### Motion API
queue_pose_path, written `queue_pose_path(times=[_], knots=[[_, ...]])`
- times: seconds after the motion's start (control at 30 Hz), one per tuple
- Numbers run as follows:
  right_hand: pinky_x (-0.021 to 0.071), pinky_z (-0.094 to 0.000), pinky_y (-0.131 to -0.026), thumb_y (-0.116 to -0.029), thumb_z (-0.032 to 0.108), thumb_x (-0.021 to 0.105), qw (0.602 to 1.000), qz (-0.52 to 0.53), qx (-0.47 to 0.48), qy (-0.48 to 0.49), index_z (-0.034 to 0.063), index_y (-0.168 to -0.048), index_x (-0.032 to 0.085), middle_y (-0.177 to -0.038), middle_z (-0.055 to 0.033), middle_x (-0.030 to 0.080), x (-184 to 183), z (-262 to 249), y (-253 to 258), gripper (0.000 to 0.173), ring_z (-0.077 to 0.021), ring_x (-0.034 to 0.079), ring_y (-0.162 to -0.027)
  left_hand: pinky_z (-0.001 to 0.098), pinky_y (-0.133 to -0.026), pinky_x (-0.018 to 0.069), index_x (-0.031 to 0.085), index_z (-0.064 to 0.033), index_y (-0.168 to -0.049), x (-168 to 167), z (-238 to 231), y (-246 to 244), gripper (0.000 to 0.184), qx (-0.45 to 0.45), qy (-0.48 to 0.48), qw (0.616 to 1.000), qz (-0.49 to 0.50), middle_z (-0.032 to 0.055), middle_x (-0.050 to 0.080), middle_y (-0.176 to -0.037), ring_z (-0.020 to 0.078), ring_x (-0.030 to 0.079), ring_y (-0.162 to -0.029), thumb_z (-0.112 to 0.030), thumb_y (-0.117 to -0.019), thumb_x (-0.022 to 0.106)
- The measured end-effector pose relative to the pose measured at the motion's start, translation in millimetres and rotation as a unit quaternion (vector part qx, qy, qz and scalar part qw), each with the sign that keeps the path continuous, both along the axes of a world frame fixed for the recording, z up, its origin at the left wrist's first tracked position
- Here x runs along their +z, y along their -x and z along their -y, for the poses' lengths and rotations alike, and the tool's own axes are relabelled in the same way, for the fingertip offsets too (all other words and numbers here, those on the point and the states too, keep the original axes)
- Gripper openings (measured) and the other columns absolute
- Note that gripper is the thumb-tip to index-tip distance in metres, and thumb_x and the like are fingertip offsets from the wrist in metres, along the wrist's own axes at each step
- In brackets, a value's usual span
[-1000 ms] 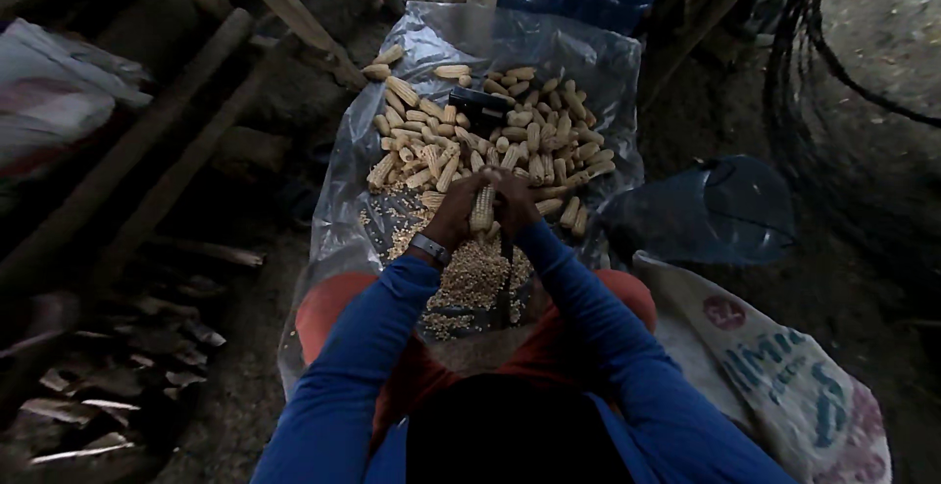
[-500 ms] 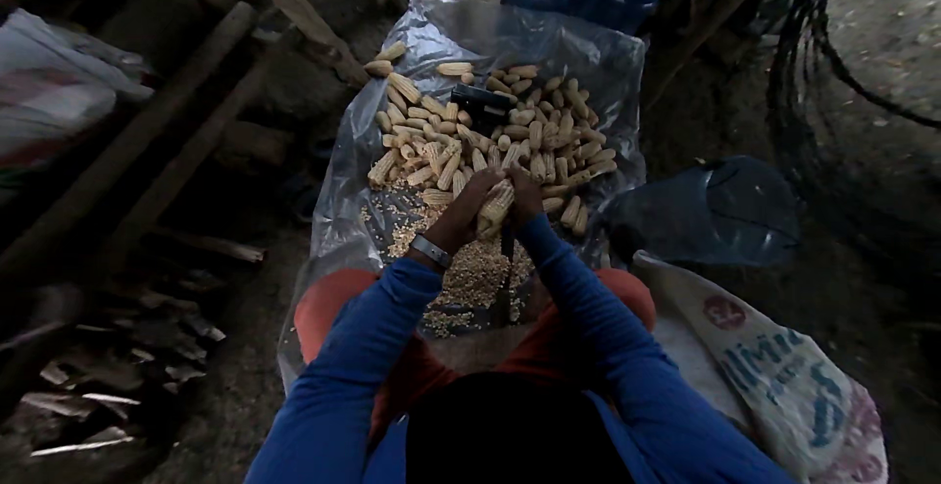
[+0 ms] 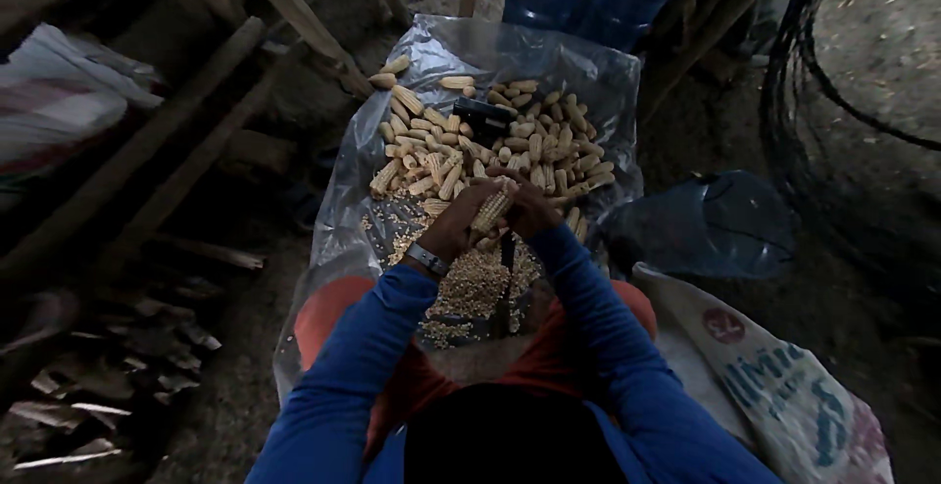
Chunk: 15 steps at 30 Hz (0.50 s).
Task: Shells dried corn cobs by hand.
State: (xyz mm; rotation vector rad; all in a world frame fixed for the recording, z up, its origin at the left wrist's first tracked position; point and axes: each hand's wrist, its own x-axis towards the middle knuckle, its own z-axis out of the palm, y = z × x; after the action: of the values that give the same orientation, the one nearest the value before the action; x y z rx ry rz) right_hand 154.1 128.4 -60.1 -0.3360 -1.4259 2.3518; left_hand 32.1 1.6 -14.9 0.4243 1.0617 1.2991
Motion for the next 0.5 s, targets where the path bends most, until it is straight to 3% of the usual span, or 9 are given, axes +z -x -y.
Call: queue_pose_path(times=[0.1, 0.17, 0.23, 0.3, 0.37, 0.4, 0.43, 0.47, 0.5], knots=[[0.0576, -0.0284, -0.054, -0.0997, 0.038, 0.055, 0.993, 0.072, -0.097, -0.012, 0.0113, -0.120, 0.062, -0.093, -0.0040, 0.070, -6.7, 12.7, 8.9, 0.034, -0.0111, 0.065, -0.065, 0.0211, -0.042, 0.0445, 0.063, -0.0175, -0.114, -14.8, -5.0, -1.3, 0.047, 0.001, 0.026, 0.998, -0.051, 0.0009, 0.059, -0.073, 0.0071, 0.051, -0.049, -0.059, -0.1044, 0.043], [0.0564, -0.0322, -0.057, -0.1018, 0.037, 0.051, 0.975, 0.141, -0.171, -0.030, 0.0075, -0.108, 0.066, -0.087, -0.0048, 0.069, -15.2, 17.9, 18.7, 0.033, -0.0122, 0.064, -0.066, 0.0251, -0.046, 0.0462, 0.062, -0.0143, -0.115, -17.1, -10.2, -10.1, 0.056, 0.026, 0.090, 0.990, -0.101, 0.0035, 0.060, -0.077, 0.0103, 0.053, -0.053, -0.064, -0.1038, 0.038], [0.0567, -0.0363, -0.064, -0.1040, 0.037, 0.051, 0.957, 0.198, -0.210, -0.034, 0.0040, -0.108, 0.066, -0.088, -0.0077, 0.068, -18.8, 21.3, 23.3, 0.037, -0.0149, 0.064, -0.072, 0.0282, -0.049, 0.0473, 0.061, -0.0120, -0.117, -26.7, -15.5, -15.0, 0.060, 0.043, 0.121, 0.986, -0.104, 0.0059, 0.061, -0.081, 0.0132, 0.054, -0.057, -0.065, -0.1039, 0.037], [0.0540, -0.0348, -0.059, -0.1060, 0.040, 0.049, 0.945, 0.244, -0.214, -0.038, 0.0048, -0.114, 0.065, -0.087, -0.0074, 0.065, -10.7, 23.0, 23.5, 0.040, -0.0139, 0.060, -0.067, 0.0275, -0.049, 0.0462, 0.060, -0.0132, -0.120, -23.5, -12.8, -14.2, 0.058, 0.040, 0.118, 0.989, -0.080, 0.0051, 0.061, -0.082, 0.0125, 0.053, -0.057, -0.063, -0.1050, 0.035], [0.0503, -0.0279, -0.048, -0.1093, 0.044, 0.037, 0.957, 0.224, -0.183, -0.036, 0.0082, -0.119, 0.062, -0.083, -0.0038, 0.065, -2.6, 19.0, 19.7, 0.044, -0.0094, 0.056, -0.056, 0.0239, -0.048, 0.0470, 0.060, -0.0192, -0.124, -13.6, -7.4, -9.9, 0.044, 0.038, 0.067, 0.996, -0.047, 0.0023, 0.063, -0.083, 0.0095, 0.055, -0.056, -0.053, -0.1074, 0.036], [0.0493, -0.0241, -0.046, -0.1098, 0.046, 0.030, 0.973, 0.174, -0.148, -0.023, 0.0102, -0.123, 0.061, -0.087, -0.0018, 0.068, 0.3, 15.9, 15.4, 0.049, -0.0067, 0.056, -0.055, 0.0222, -0.048, 0.0480, 0.060, -0.0220, -0.128, -7.0, -2.2, -7.4, 0.038, 0.030, 0.034, 0.998, -0.044, 0.0012, 0.063, -0.084, 0.0080, 0.056, -0.056, -0.047, -0.1082, 0.039], [0.0520, -0.0226, -0.050, -0.1079, 0.050, 0.030, 0.991, 0.095, -0.095, -0.015, 0.0109, -0.130, 0.060, -0.101, -0.0020, 0.072, -1.5, 9.9, 9.5, 0.054, -0.0062, 0.062, -0.063, 0.0215, -0.049, 0.0495, 0.061, -0.0213, -0.125, 1.2, 3.1, -5.7, 0.033, 0.024, 0.010, 0.999, -0.045, 0.0003, 0.064, -0.084, 0.0073, 0.057, -0.057, -0.043, -0.1080, 0.042], [0.0554, -0.0237, -0.058, -0.1043, 0.054, 0.039, 0.999, 0.014, -0.032, -0.018, 0.0118, -0.137, 0.056, -0.121, -0.0040, 0.071, -3.4, 3.2, 4.6, 0.056, -0.0084, 0.068, -0.077, 0.0216, -0.051, 0.0509, 0.063, -0.0194, -0.117, 6.7, 8.3, -4.3, 0.030, 0.017, -0.005, 0.999, -0.052, -0.0006, 0.064, -0.082, 0.0068, 0.059, -0.058, -0.042, -0.1062, 0.047], [0.0571, -0.0249, -0.061, -0.0989, 0.056, 0.052, 0.999, -0.040, 0.011, -0.019, 0.0142, -0.140, 0.055, -0.130, -0.0050, 0.067, -2.6, -0.5, 2.4, 0.059, -0.0103, 0.069, -0.084, 0.0215, -0.051, 0.0516, 0.063, -0.0182, -0.113, 5.9, 12.5, -1.7, 0.029, 0.004, -0.030, 0.998, -0.057, -0.0008, 0.064, -0.081, 0.0064, 0.060, -0.059, -0.043, -0.1043, 0.051]])
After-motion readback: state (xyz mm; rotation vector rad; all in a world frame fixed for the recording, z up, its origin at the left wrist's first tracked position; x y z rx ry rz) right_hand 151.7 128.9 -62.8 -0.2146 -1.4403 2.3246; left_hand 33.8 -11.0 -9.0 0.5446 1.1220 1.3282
